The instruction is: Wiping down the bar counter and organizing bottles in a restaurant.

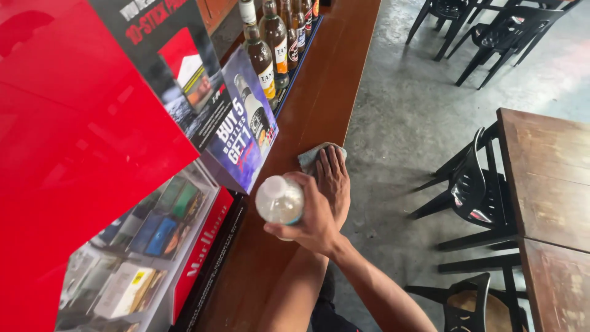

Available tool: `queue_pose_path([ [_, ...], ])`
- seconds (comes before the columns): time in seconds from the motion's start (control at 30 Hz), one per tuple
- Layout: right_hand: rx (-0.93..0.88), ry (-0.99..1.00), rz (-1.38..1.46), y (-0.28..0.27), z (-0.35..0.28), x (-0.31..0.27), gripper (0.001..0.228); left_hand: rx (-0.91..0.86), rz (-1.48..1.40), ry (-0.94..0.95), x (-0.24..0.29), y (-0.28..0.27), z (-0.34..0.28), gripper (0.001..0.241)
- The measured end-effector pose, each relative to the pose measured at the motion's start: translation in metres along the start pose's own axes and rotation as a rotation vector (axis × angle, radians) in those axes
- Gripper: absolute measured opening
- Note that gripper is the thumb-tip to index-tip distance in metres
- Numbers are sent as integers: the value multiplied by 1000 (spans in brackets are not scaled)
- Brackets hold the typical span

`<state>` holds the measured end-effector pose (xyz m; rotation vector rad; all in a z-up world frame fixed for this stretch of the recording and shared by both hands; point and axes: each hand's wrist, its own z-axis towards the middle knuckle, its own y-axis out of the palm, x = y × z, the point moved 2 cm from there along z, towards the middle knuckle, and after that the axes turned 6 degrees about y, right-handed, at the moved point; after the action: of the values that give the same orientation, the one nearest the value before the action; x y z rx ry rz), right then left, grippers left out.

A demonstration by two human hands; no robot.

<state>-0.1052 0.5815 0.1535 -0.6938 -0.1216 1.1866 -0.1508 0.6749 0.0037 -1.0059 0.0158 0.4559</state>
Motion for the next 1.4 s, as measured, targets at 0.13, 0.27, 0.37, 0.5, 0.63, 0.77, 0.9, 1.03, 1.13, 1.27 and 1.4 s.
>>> queue_pose_path([
  [0.13, -473, 313, 674, 27, -9, 22, 100, -39, -7, -13, 12, 23, 8, 60],
  [0.27, -512, 350, 661, 21, 1, 26, 98, -72, -6, -32, 21, 39, 17, 61],
  [0.37, -587, 309, 670, 15, -2, 22, 101, -82, 1, -46, 22, 48, 30, 61],
  [0.5, -589, 370, 676, 9, -2, 30, 105, -91, -2, -46, 21, 54, 53, 62],
  [0.63, -718, 187, 621, 4, 3, 56, 113, -117, -14, -45, 22, 50, 54, 63],
  [0.77, -684, 59, 170, 42, -1, 123, 94, -132, -26, -76, 16, 42, 59, 63],
  [0.9, -462, 172, -69, 99, -13, 193, 83, -156, -48, -94, 12, 22, 54, 64],
  [1.03, -814, 795, -107, 118, -1, 194, 102, -166, -59, -123, 8, 17, 58, 65],
  [1.13, -838, 881, -171, 149, -3, 212, 110, -183, -71, -133, 8, 14, 58, 65],
  [1.27, -972, 889, -239, 162, 4, 203, 129, -221, -74, -159, 0, 14, 52, 66],
  [1.4, -918, 958, -166, 152, 16, 186, 131, -230, -90, -194, -5, 16, 64, 66],
])
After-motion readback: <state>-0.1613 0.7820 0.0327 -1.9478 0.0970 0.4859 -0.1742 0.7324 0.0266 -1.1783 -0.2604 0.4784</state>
